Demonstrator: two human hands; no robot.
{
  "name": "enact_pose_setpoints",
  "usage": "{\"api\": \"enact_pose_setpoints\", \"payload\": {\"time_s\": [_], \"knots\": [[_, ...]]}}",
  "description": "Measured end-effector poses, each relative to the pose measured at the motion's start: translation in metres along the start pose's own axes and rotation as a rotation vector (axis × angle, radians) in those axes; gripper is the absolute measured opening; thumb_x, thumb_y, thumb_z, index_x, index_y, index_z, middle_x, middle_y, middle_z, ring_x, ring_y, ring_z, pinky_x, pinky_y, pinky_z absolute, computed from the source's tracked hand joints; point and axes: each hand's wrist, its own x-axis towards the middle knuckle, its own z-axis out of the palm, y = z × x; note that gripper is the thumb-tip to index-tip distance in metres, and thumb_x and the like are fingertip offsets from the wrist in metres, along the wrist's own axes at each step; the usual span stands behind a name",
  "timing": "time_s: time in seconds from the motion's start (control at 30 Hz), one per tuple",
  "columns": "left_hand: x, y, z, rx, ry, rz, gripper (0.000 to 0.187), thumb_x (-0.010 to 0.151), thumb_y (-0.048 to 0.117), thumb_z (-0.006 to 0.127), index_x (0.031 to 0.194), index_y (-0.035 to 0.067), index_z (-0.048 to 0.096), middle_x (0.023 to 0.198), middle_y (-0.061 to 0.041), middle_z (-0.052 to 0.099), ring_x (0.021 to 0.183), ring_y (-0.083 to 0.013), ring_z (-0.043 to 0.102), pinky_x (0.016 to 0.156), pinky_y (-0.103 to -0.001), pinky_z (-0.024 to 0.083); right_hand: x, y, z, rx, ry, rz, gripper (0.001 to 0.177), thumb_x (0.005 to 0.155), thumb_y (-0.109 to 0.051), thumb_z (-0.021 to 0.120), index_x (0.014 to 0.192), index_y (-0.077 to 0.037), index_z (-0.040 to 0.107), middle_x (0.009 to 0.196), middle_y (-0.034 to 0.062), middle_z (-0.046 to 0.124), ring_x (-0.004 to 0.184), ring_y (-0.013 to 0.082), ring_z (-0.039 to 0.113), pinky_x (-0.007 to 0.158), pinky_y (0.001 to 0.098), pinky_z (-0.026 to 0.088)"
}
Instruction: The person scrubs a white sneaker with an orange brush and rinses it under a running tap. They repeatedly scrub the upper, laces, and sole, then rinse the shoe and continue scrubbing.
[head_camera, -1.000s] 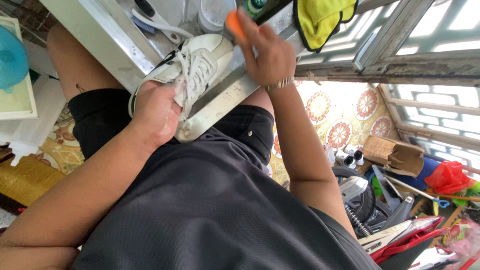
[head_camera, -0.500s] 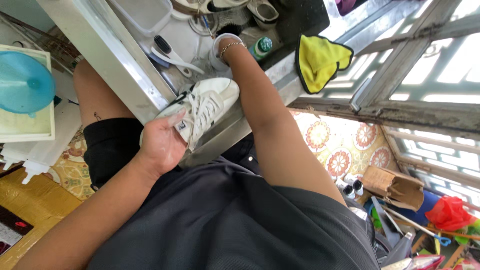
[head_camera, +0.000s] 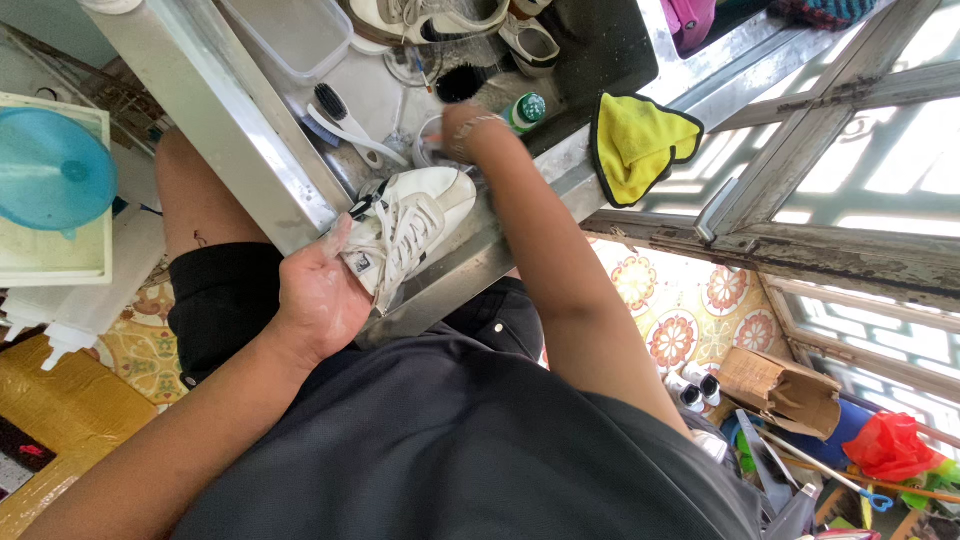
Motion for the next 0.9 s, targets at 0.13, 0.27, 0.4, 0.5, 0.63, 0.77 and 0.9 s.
{"api": "enact_pose_setpoints", "payload": {"time_s": [0.13,0.27,0.4,0.5,0.63,0.77,0.9], "knots": [[0.004,-0.003,0.002,-0.043,-0.179,0.048,0.068,0.105,0.041,0.042,0.151,-0.009,0.040,0.155,-0.022,0.048,0.146,-0.0355,0.046,0.125,-0.046,0.031,-0.107,0.026,-0.018,0.279,0.498,-0.178,0.033,0.098,-0.016,0.064,0.129,-0.007,0.068,0.117,0.0198,0.071,0.110,0.0392,0.067,0.094,0.0427,0.052],[0.006,-0.004,0.007,-0.019,-0.209,0.057,0.074,0.105,0.049,0.041,0.153,-0.007,0.038,0.157,-0.022,0.046,0.147,-0.0359,0.044,0.127,-0.047,0.031,-0.205,0.011,-0.016,0.495,0.844,-0.427,0.065,0.098,-0.008,0.063,0.160,-0.007,0.042,0.134,0.0195,0.065,0.121,0.0385,0.063,0.105,0.0426,0.052],[0.013,-0.002,0.017,-0.066,-0.278,-0.007,0.084,0.102,0.060,0.041,0.153,-0.007,0.042,0.157,-0.020,0.050,0.147,-0.0343,0.048,0.127,-0.046,0.033,-0.266,-0.033,0.009,0.677,0.806,-0.467,0.071,0.097,-0.017,0.066,0.159,-0.004,0.035,0.137,0.0206,0.063,0.113,0.0353,0.064,0.097,0.0410,0.053],[0.015,-0.005,0.019,0.019,-0.240,0.008,0.083,0.102,0.063,0.043,0.155,-0.001,0.041,0.156,-0.015,0.050,0.147,-0.0302,0.047,0.129,-0.046,0.033,-0.266,-0.071,0.032,0.470,1.013,-0.547,0.041,0.107,-0.027,0.059,0.142,-0.007,0.051,0.126,0.0208,0.066,0.117,0.0371,0.064,0.104,0.0460,0.052],[0.015,-0.011,0.022,0.062,-0.284,-0.023,0.087,0.100,0.068,0.042,0.153,-0.001,0.045,0.152,-0.013,0.054,0.144,-0.0286,0.049,0.127,-0.044,0.035,-0.249,-0.086,0.051,0.538,1.021,-0.189,0.023,0.103,-0.031,0.058,0.104,-0.009,0.063,0.078,0.0147,0.068,0.072,0.0364,0.067,0.064,0.0464,0.048],[0.013,-0.015,0.027,0.079,-0.293,-0.071,0.093,0.095,0.075,0.042,0.149,-0.001,0.048,0.151,-0.012,0.057,0.143,-0.0263,0.052,0.126,-0.042,0.037,-0.239,-0.073,0.045,0.543,1.214,-0.159,0.020,0.104,-0.023,0.056,0.090,-0.009,0.058,0.069,0.0130,0.063,0.063,0.0365,0.064,0.059,0.0475,0.046],[0.018,-0.019,0.021,0.133,-0.222,-0.062,0.103,0.095,0.080,0.041,0.151,-0.006,0.049,0.145,-0.014,0.057,0.134,-0.0280,0.053,0.117,-0.042,0.038,-0.245,-0.089,0.061,0.427,1.204,-0.282,0.021,0.098,-0.020,0.061,0.081,-0.009,0.055,0.059,0.0140,0.056,0.056,0.0377,0.058,0.057,0.0502,0.043]]}}
